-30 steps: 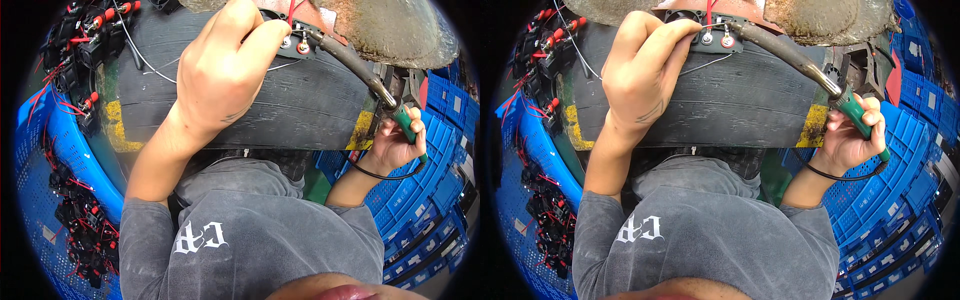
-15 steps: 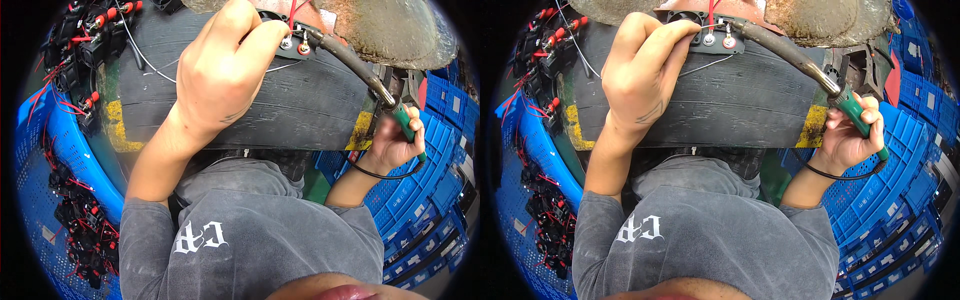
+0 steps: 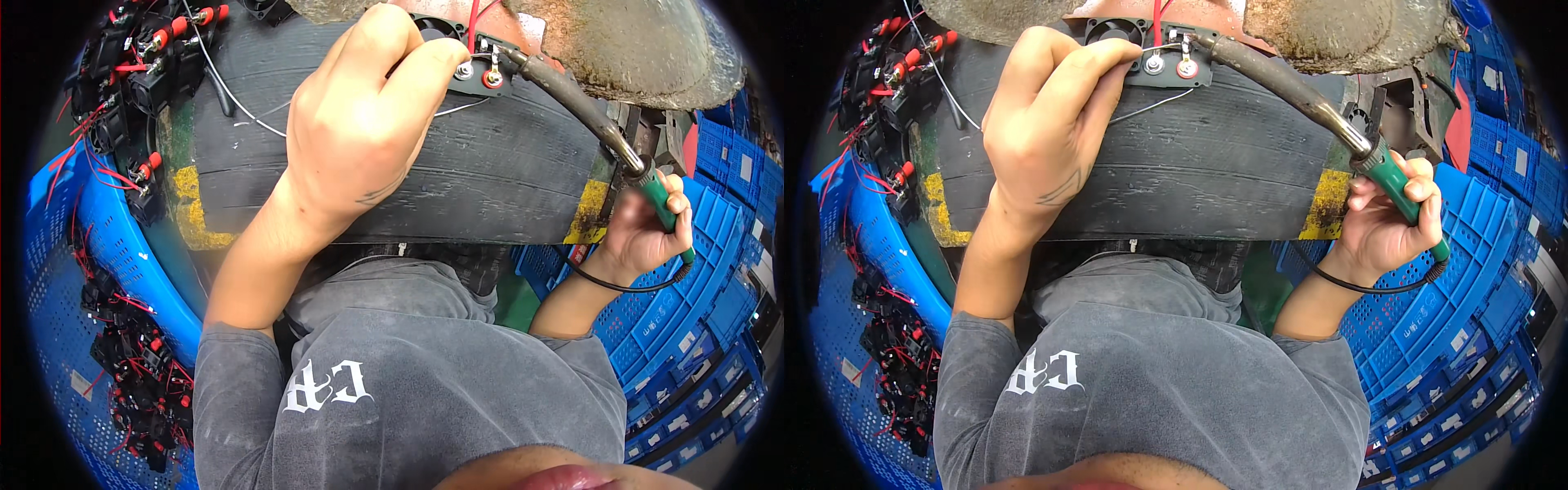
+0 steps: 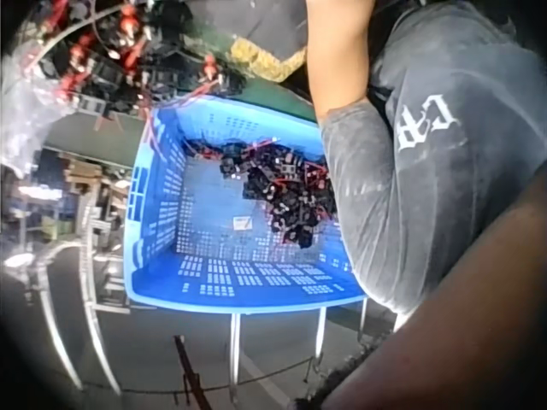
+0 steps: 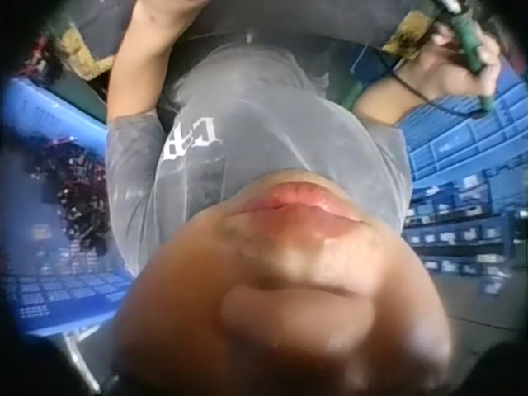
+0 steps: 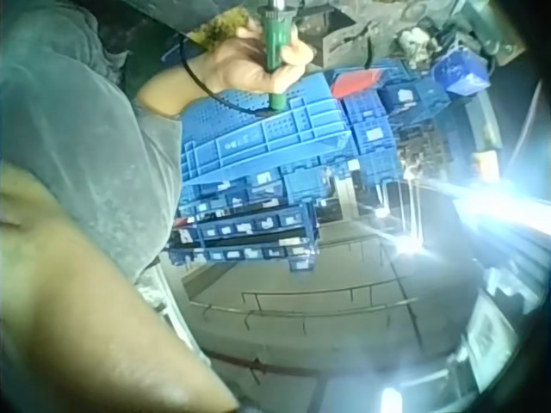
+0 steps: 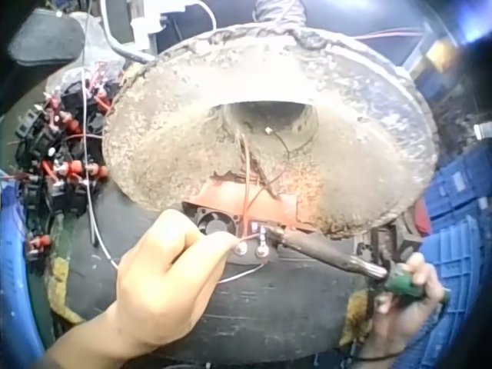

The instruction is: Soldering wires to small cooling fan assemblies and organizing them in crates.

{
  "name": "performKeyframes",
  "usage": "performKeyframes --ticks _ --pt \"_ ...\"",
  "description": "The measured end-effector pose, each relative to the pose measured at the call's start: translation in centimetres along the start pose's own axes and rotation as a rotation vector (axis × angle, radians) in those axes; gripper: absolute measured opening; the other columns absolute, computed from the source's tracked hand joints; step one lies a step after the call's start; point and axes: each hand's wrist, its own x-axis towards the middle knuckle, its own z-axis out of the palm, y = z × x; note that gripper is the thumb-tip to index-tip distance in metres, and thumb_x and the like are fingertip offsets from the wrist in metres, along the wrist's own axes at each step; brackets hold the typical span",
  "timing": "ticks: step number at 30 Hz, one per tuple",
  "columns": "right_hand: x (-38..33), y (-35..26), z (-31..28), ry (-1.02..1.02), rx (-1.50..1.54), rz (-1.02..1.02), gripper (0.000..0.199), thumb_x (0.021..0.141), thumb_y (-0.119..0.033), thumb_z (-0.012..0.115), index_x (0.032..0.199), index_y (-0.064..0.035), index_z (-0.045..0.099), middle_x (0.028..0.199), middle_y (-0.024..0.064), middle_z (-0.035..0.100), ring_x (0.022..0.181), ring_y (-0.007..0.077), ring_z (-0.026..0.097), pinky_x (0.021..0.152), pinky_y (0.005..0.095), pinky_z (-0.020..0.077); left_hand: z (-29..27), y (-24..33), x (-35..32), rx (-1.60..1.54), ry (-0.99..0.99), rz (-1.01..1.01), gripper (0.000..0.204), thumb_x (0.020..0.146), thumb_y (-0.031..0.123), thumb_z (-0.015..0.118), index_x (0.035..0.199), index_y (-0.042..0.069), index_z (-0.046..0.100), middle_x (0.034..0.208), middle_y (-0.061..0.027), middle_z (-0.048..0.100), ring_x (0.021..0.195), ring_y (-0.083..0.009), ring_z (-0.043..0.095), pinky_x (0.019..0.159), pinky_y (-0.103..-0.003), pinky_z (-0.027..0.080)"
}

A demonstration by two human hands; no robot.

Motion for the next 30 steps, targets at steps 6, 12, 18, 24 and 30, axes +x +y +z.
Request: performKeyframes --ticks 6,12,18,24,30 --pt "-0.18 -0.10 0.03 0.001 0.005 -0.004 0.029 0.095 -0.028 0.053 0.087 -0.0033 0.066 0.095 0.0131 0.060 0.061 0.0271 0.062 0.048 0.0274 0.0514 -0.07 -0.11 -0.04 0.008 0.003 0.008 0.026 0.072 -0.005 0.079 0.096 0.003 0.074 0.077 -0.0045 0.051 0.062 -0.0154 0.052 0.056 -0.029 0.044" --pt "-0.47 -0.23 -0.17 -0.003 0.000 -0.007 0.029 0.095 -0.028 0.053 0.087 -0.0032 0.066 0.097 0.0140 0.060 0.060 0.0274 0.062 0.048 0.0278 0.0517 0.01 0.02 -0.06 0.013 0.007 0.007 0.026 0.071 -0.005 0.080 0.096 0.004 0.074 0.077 -0.0043 0.051 0.062 -0.0153 0.053 0.056 -0.028 0.045" --pt "-0.37 -0.42 -0.26 -0.041 0.007 -0.010 0.029 0.095 -0.028 0.053 0.087 -0.0033 0.067 0.099 0.0144 0.060 0.062 0.0275 0.063 0.049 0.0280 0.0523 -0.03 -0.06 -0.05 0.010 0.016 0.015 0.027 0.071 -0.004 0.080 0.095 0.004 0.074 0.077 -0.0042 0.051 0.062 -0.0151 0.054 0.056 -0.028 0.045" --pt "-0.36 -0.36 -0.29 -0.040 0.009 0.001 0.029 0.095 -0.027 0.053 0.086 -0.0033 0.065 0.100 0.0140 0.060 0.065 0.0281 0.063 0.048 0.0282 0.0532 -0.01 0.03 -0.01 0.024 0.014 0.011 0.026 0.070 -0.004 0.080 0.094 0.005 0.074 0.076 -0.0038 0.050 0.061 -0.0148 0.053 0.055 -0.028 0.045" --pt "-0.37 -0.36 -0.24 -0.055 0.019 -0.009 0.029 0.096 -0.027 0.052 0.085 -0.0030 0.064 0.101 0.0137 0.059 0.066 0.0287 0.065 0.047 0.0280 0.0531 -0.03 -0.02 0.02 0.027 0.004 0.003 0.026 0.070 -0.004 0.080 0.094 0.004 0.074 0.076 -0.0039 0.050 0.061 -0.0148 0.052 0.055 -0.028 0.044"
